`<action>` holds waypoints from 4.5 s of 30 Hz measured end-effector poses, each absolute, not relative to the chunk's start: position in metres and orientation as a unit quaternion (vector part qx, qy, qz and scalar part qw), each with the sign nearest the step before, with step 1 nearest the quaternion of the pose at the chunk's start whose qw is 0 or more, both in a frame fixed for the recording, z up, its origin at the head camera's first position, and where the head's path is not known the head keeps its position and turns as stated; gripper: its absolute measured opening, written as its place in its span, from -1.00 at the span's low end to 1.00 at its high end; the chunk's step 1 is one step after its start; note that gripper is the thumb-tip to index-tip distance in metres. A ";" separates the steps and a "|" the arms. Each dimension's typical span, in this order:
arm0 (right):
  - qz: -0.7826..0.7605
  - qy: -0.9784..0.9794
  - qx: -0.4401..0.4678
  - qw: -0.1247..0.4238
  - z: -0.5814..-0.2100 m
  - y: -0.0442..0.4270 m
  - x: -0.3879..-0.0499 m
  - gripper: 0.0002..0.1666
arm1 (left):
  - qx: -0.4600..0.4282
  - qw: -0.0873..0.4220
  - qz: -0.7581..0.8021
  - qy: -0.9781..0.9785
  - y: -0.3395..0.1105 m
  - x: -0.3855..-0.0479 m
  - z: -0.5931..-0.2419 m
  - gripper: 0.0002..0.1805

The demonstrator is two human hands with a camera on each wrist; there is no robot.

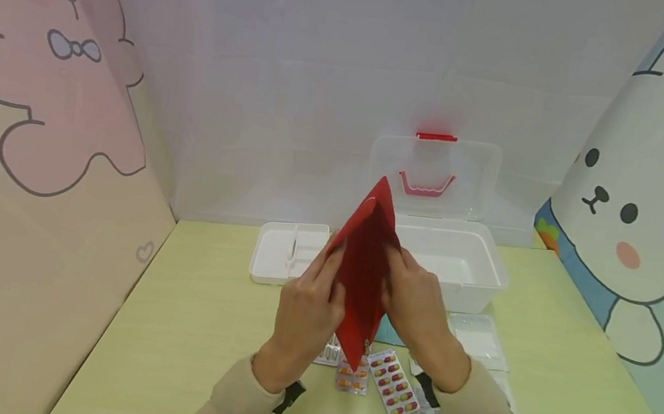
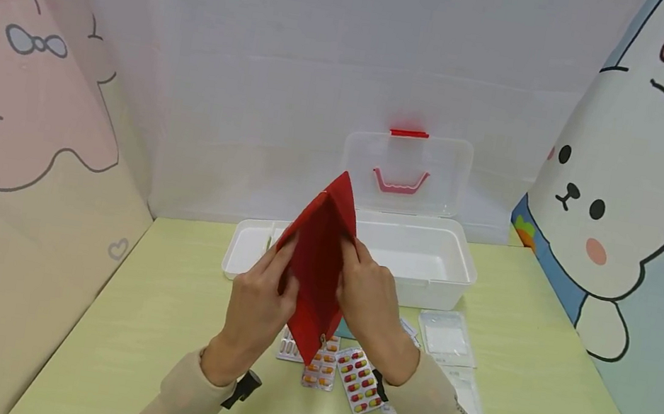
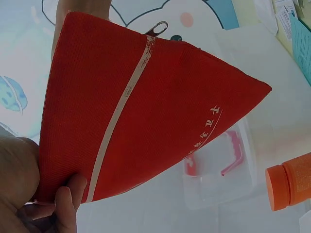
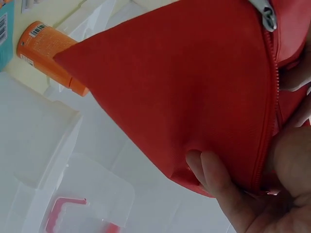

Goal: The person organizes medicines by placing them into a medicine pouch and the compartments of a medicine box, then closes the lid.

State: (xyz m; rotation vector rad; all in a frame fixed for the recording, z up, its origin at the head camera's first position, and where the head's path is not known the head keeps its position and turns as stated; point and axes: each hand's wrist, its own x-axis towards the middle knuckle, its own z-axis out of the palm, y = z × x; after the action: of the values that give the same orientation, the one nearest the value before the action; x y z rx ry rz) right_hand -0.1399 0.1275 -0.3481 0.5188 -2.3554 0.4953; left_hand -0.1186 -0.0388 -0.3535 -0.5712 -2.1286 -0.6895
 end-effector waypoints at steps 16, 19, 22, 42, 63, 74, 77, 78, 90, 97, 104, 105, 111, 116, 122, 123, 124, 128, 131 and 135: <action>0.204 -0.908 0.183 0.317 -0.360 0.135 -0.150 -0.60 | -0.196 0.397 -0.271 -0.855 -0.057 -0.123 -0.357 -0.49; 0.207 -0.908 0.182 0.316 -0.362 0.136 -0.151 -0.62 | -0.193 0.390 -0.279 -0.856 -0.060 -0.124 -0.358 -0.52; 0.213 -0.909 0.180 0.311 -0.363 0.136 -0.152 -0.63 | -0.194 0.380 -0.292 -0.856 -0.061 -0.124 -0.359 -0.56; 0.249 -0.900 0.220 0.283 -0.364 0.113 -0.148 -0.46 | -0.209 0.333 -0.334 -0.857 -0.057 -0.121 -0.358 -0.42; 0.266 -0.889 0.233 0.291 -0.354 0.128 -0.132 -0.43 | -0.169 0.329 -0.316 -0.874 -0.088 -0.118 -0.355 -0.36; 0.238 -0.938 0.213 0.130 -0.398 0.130 -0.140 -0.33 | -0.138 0.318 -0.302 -0.888 -0.112 -0.113 -0.359 -0.36; 0.227 -0.947 0.209 0.088 -0.410 0.127 -0.142 -0.29 | -0.133 0.314 -0.299 -0.891 -0.116 -0.112 -0.363 -0.36; 0.224 -0.950 0.206 0.072 -0.413 0.126 -0.142 -0.28 | -0.132 0.313 -0.299 -0.892 -0.117 -0.112 -0.364 -0.36; 0.180 -0.964 0.179 -0.073 -0.452 0.120 -0.139 -0.20 | -0.129 0.293 -0.303 -0.898 -0.121 -0.108 -0.378 -0.34; 0.166 -0.969 0.169 -0.075 -0.464 0.122 -0.137 -0.27 | -0.128 0.291 -0.297 -0.900 -0.120 -0.108 -0.382 -0.34; 0.170 -0.968 0.169 -0.079 -0.470 0.124 -0.136 -0.43 | -0.131 0.298 -0.293 -0.899 -0.119 -0.109 -0.385 -0.33; 0.170 -0.968 0.168 -0.079 -0.471 0.124 -0.137 -0.43 | -0.131 0.298 -0.294 -0.899 -0.119 -0.110 -0.386 -0.33; 0.167 -0.967 0.177 -0.078 -0.475 0.124 -0.139 -0.46 | -0.131 0.291 -0.298 -0.900 -0.118 -0.110 -0.385 -0.33; 0.173 -0.965 0.181 -0.081 -0.475 0.124 -0.140 -0.51 | -0.127 0.289 -0.300 -0.900 -0.118 -0.109 -0.384 -0.33; 0.184 -0.962 0.186 -0.084 -0.476 0.125 -0.140 -0.50 | -0.125 0.288 -0.302 -0.900 -0.117 -0.109 -0.385 -0.32; 0.187 -0.961 0.187 -0.085 -0.476 0.125 -0.140 -0.48 | -0.124 0.287 -0.303 -0.900 -0.117 -0.109 -0.385 -0.32; 0.188 -0.960 0.189 -0.085 -0.476 0.125 -0.141 -0.47 | -0.124 0.286 -0.304 -0.900 -0.117 -0.109 -0.385 -0.32; 0.188 -0.959 0.188 -0.095 -0.478 0.125 -0.142 -0.42 | -0.122 0.280 -0.306 -0.902 -0.116 -0.108 -0.385 -0.32; 0.183 -0.960 0.185 -0.102 -0.479 0.125 -0.144 -0.41 | -0.122 0.279 -0.306 -0.902 -0.116 -0.108 -0.385 -0.33; 0.180 -0.961 0.181 -0.106 -0.481 0.125 -0.144 -0.41 | -0.122 0.278 -0.307 -0.902 -0.116 -0.108 -0.385 -0.33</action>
State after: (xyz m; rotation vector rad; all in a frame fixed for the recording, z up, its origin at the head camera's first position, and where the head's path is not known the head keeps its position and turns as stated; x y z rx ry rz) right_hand -0.1441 0.1252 -0.4810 0.6102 -3.2413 0.6087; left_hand -0.1075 -0.1163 -0.3851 -0.3278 -2.4210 -0.8235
